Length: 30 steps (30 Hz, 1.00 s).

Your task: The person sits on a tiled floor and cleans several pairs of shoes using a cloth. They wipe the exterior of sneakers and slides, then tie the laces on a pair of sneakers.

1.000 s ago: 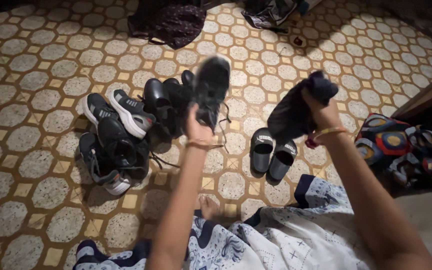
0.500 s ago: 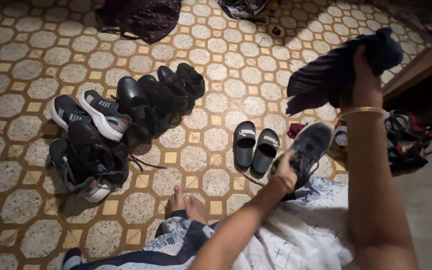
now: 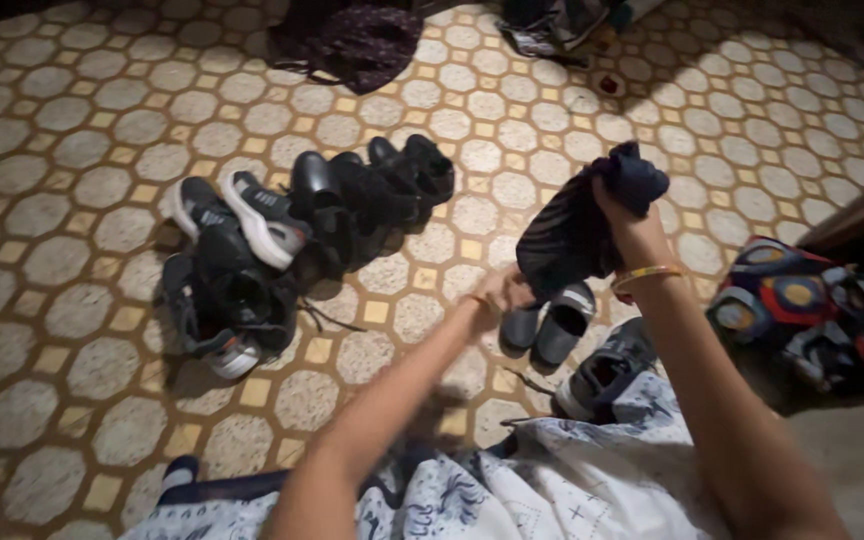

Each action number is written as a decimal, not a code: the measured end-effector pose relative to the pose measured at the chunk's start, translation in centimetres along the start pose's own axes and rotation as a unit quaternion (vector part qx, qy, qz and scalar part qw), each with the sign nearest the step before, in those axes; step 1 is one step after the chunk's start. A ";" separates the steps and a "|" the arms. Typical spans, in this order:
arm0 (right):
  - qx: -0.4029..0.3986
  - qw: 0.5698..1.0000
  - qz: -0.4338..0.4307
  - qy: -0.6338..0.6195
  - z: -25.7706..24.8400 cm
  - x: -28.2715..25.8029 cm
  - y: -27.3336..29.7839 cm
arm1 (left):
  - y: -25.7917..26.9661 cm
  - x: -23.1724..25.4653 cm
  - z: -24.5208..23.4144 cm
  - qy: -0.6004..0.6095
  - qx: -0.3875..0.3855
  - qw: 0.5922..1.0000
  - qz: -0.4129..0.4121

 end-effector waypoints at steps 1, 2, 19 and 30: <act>-0.028 0.999 -0.023 -0.019 0.9 -0.3 0.2 | 0.5 3.9 -1.5 -0.029 0.036 0.999 -0.006; -0.056 0.997 -0.045 -0.038 1.9 -0.6 0.5 | 2.1 8.2 -3.8 -0.069 0.149 0.986 0.001; -0.066 0.996 0.047 -0.026 5.1 -2.0 3.3 | 41.4 33.1 -18.0 0.043 0.611 0.622 0.488; -0.084 0.995 0.034 -0.043 4.6 -1.0 2.8 | 43.2 30.6 -18.9 0.230 0.556 0.590 0.538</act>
Point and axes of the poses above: each hand's wrist, its own y-axis away from the middle knuckle, its own z-axis out of the palm, x = y × z, the point moved 5 cm from there along -y, towards the middle knuckle, and after that the axes turned 6 degrees about -x, right-handed, at the moved point
